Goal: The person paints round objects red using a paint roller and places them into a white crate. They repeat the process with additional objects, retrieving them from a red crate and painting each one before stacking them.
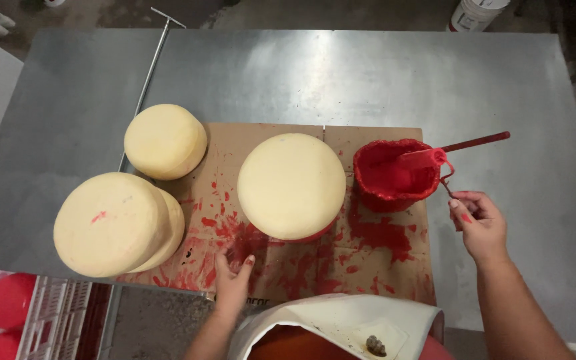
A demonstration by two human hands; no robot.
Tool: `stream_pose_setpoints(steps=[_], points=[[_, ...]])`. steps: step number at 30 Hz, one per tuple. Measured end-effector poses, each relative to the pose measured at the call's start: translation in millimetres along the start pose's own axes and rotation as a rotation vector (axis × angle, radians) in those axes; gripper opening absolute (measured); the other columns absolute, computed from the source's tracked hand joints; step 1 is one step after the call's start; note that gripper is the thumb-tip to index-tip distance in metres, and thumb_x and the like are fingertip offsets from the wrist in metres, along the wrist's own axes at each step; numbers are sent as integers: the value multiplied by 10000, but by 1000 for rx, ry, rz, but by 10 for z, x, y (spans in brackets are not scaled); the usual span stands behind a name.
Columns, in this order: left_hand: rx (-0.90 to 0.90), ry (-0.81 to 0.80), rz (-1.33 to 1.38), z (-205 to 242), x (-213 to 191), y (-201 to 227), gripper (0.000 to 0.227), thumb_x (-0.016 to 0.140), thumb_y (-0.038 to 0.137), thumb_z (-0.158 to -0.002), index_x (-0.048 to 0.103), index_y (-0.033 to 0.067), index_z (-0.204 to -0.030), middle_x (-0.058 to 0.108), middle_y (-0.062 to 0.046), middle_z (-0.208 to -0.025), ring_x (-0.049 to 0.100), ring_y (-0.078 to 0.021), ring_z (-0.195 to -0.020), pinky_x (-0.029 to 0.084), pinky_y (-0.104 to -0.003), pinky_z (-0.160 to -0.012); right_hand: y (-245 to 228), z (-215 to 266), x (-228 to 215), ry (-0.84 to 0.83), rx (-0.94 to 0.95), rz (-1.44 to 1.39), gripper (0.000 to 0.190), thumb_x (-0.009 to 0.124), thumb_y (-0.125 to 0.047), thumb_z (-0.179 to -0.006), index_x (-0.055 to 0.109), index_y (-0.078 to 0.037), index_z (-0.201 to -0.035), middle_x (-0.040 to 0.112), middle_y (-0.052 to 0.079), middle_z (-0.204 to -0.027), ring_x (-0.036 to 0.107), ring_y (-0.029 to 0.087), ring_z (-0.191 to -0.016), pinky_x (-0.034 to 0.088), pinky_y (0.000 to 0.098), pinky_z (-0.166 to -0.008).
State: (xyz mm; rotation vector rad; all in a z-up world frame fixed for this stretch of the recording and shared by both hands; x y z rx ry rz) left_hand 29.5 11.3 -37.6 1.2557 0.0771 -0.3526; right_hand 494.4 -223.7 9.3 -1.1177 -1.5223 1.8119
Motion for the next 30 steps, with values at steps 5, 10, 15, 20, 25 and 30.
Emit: stream_pose_setpoints(steps=[5,10,15,20,25,30], points=[[-130,-33,49,75,-18,71,601,714,175,-863,475,146,-1413,643,-106,-1395,628,-238,-1231,465,-327,-1109,142,-45,121,-97,-65,-152,76,582,-89,-1070,597,-29,-1113,522,76,-653,425,139,-518,359,256,-510],[-62,-14,54,70,-23,-57,592,723,153,-859,485,130,-1401,574,-128,-1451,610,-229,-1258,482,-334,-1100,322,-64,204,-44,158,-408,63,569,-174,-1079,569,-114,-1060,460,73,-627,360,120,-488,269,222,-459],[0,-9,73,16,-20,-189,611,724,130,-853,474,101,-1411,613,-135,-1405,640,-204,-1199,510,-312,-1043,302,60,337,-130,391,-657,98,573,-247,-1070,585,-150,-1077,512,81,-657,295,72,-389,205,205,-385],[-28,-12,38,70,-29,-76,569,732,159,-856,512,98,-1377,618,-130,-1393,639,-222,-1202,477,-333,-1081,274,157,435,-256,506,-987,141,523,-190,-1068,597,-87,-1129,531,35,-680,256,12,-360,182,155,-349],[-34,-11,-31,144,-30,117,588,727,198,-852,512,131,-1395,578,-124,-1429,632,-233,-1228,471,-338,-1093,450,158,448,-332,659,-1160,183,479,-266,-1104,572,-122,-1167,530,-3,-746,237,-18,-385,214,140,-354],[-45,-30,-32,117,-33,48,584,717,186,-855,502,129,-1396,576,-127,-1436,626,-241,-1255,482,-343,-1100,523,167,465,-361,756,-1245,230,486,-249,-1093,600,-98,-1224,515,12,-775,218,-32,-401,163,136,-346]])
Point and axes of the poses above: each hand's wrist, its own z-axis away from the middle knuckle, its own x-axis out of the palm, y = z × x, the point moved 2 cm from there along -z, towards the middle knuckle
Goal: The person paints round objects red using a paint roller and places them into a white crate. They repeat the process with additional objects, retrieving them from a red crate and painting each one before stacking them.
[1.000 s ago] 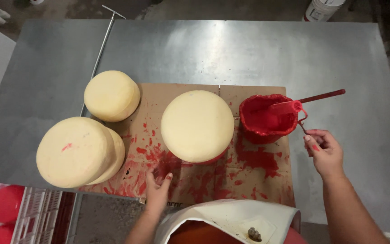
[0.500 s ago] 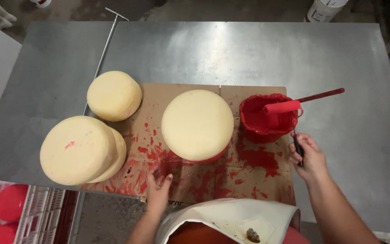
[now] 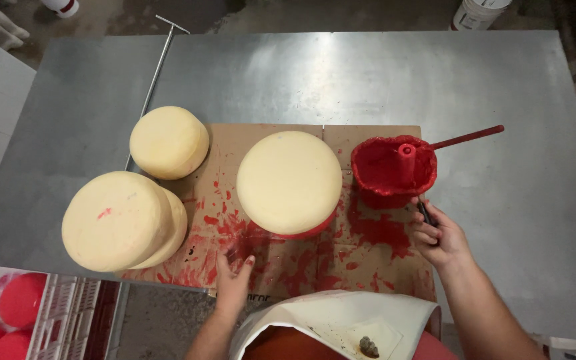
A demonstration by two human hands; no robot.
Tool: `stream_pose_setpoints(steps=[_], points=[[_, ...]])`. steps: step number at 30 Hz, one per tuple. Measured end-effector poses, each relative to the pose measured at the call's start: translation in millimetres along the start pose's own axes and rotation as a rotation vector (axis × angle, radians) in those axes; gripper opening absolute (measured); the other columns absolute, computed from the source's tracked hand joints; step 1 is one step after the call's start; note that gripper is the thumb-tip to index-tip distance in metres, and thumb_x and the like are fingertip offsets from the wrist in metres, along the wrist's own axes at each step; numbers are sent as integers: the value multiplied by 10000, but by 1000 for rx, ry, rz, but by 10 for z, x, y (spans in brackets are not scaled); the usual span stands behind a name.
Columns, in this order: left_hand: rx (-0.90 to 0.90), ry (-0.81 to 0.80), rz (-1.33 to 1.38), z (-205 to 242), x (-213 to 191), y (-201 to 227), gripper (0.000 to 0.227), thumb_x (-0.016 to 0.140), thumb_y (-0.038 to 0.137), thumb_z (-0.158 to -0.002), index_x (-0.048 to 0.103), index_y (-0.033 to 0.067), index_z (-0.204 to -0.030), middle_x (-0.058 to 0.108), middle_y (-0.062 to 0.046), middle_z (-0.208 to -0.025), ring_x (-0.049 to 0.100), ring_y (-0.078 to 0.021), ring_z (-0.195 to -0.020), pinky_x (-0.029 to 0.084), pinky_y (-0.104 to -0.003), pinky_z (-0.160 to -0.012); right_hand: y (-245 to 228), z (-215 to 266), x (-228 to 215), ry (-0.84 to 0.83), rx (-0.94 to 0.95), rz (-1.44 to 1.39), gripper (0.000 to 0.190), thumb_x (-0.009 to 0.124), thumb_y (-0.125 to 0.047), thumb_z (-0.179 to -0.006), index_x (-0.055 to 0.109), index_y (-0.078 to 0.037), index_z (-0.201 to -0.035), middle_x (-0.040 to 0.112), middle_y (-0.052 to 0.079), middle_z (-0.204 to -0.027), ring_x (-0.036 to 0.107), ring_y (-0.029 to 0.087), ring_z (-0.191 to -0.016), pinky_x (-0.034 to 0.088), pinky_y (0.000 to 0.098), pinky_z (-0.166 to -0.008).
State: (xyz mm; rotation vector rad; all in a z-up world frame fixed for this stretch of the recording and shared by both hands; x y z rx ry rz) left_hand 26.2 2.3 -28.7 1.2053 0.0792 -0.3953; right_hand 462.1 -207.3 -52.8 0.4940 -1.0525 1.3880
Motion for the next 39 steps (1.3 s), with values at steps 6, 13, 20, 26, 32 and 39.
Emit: stream_pose_setpoints(steps=[6,13,20,26,32,39], points=[[120,20,89,-188,28,-409,603,751,159,-849,486,125,-1390,568,-98,-1413,640,-198,-1173,471,-301,-1065,96,206,630,14,-49,252,179,472,-190,-1102,600,-76,-1153,562,64,-765,252,13,-430,183,151,-376],[62,38,36,-38,-14,-115,602,748,159,-838,515,139,-1393,613,-104,-1404,626,-210,-1219,502,-316,-1041,283,481,1839,185,-400,1360,225,605,-170,-1026,640,-92,-1234,671,114,-793,522,173,-603,426,313,-578],[22,55,122,-89,-49,-296,560,750,139,-842,518,120,-1351,683,-102,-1306,668,-182,-1140,503,-299,-1035,390,173,2170,-97,-875,2179,245,627,-297,-999,728,-195,-1197,769,-72,-1182,721,188,-1044,549,375,-732],[71,11,-206,-129,-201,201,670,812,368,-863,538,165,-1440,604,-230,-1374,585,-422,-1302,472,-534,-1094,455,136,2126,6,-959,2096,211,712,-245,-997,756,-212,-1201,781,-3,-963,748,204,-927,599,339,-875],[356,-73,-365,-343,-164,1212,636,723,404,-944,530,94,-1465,487,-217,-1485,432,-430,-1421,349,-582,-1165,438,1,1280,149,-673,1548,141,676,-253,-1029,725,-158,-1121,699,50,-632,628,183,-533,498,326,-510],[523,-155,-677,-1137,581,1679,670,561,399,-1022,406,27,-1556,335,-284,-1614,327,-499,-1484,251,-689,-1164,852,213,893,248,-377,890,189,562,-121,-1051,625,-128,-1229,515,124,-554,378,142,-337,293,250,-319]])
Point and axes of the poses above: each hand's wrist, its own z-axis away from the middle knuckle, its own x-axis out of the palm, y = z × x, the point moved 2 cm from there along -z, towards the middle knuckle
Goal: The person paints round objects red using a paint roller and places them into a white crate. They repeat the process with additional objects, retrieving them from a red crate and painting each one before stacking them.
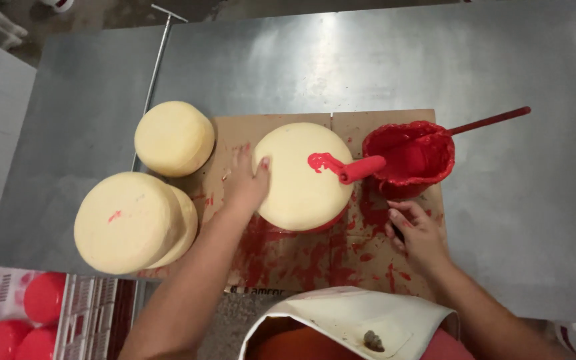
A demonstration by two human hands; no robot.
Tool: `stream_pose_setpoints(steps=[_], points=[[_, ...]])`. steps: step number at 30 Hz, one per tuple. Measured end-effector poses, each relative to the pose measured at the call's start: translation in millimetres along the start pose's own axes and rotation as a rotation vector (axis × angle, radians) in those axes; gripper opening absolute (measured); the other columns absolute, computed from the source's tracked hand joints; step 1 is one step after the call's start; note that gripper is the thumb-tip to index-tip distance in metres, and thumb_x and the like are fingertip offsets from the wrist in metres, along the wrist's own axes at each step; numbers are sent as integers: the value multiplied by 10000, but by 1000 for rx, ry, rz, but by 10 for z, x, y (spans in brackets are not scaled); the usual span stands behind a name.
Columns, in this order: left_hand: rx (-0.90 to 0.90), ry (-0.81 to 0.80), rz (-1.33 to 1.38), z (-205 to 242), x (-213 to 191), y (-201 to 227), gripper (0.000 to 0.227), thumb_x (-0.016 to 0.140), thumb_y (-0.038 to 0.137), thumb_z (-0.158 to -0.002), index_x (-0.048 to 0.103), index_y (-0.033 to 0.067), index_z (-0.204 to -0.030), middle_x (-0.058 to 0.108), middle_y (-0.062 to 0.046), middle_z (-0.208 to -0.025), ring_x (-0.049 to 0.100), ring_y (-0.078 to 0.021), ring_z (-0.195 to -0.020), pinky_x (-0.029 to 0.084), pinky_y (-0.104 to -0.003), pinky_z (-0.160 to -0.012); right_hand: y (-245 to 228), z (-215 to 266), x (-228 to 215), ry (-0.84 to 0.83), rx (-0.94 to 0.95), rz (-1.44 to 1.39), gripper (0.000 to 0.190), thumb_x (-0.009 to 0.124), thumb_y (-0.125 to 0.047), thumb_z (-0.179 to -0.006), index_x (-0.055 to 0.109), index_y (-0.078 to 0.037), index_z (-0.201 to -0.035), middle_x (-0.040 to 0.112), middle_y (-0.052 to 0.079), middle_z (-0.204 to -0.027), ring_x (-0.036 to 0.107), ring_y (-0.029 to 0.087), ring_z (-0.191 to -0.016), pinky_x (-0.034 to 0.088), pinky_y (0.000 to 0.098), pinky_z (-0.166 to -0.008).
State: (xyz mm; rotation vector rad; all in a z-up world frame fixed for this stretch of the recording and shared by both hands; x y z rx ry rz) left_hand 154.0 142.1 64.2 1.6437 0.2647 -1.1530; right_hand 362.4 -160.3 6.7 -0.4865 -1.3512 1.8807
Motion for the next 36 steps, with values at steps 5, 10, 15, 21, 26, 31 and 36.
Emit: stream_pose_setpoints(steps=[5,10,15,21,26,31,36], points=[[-327,-103,21,-382,245,-140,609,336,611,-1067,472,260,-1547,544,-136,-1509,519,-398,-1381,372,-542,-1163,-85,-459,217,0,90,-60,127,646,-172,-1019,686,-133,-1132,534,76,-556,457,126,-367,333,260,-317],[-368,-119,26,-367,148,-147,567,363,635,-1051,505,327,-1505,606,-145,-1439,549,-407,-1342,407,-524,-1149,-163,-741,460,-77,158,-261,193,619,-143,-1023,592,-99,-1209,480,88,-588,335,98,-320,229,230,-299],[-352,-133,92,-202,-141,190,572,363,570,-1061,518,229,-1493,563,-206,-1478,475,-427,-1403,356,-528,-1189,336,-292,242,-60,205,-262,154,660,-163,-988,629,-97,-1124,507,85,-589,395,85,-371,277,171,-319],[-350,-154,82,-288,-87,-3,550,317,561,-1071,529,250,-1472,590,-276,-1414,477,-455,-1389,348,-531,-1200,465,-181,327,-109,381,-423,108,602,-207,-1027,583,-115,-1079,421,54,-548,291,84,-304,283,230,-302],[-311,-72,16,-402,102,-496,528,379,567,-1081,595,251,-1445,612,-248,-1401,512,-422,-1364,386,-514,-1166,232,-915,653,-252,296,-542,129,620,-163,-1022,551,-156,-1130,436,54,-593,280,49,-328,225,189,-294],[-318,-48,35,-364,24,-344,490,413,576,-1064,610,313,-1429,628,-210,-1396,523,-387,-1364,398,-492,-1162,200,-221,476,-143,343,-457,143,616,-196,-1022,577,-105,-1125,446,69,-557,288,76,-301,266,232,-277],[-348,-37,40,-370,23,-320,492,422,592,-1056,620,327,-1419,635,-176,-1400,533,-353,-1365,400,-468,-1168,468,357,303,-114,510,-476,146,639,-196,-1012,583,-151,-1139,403,76,-584,284,108,-289,246,231,-273]])
Point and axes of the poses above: each hand's wrist, its own z-axis away from the middle knuckle, its own x-axis out of the palm, y = z × x, the point moved 2 cm from there along -z, towards the middle knuckle
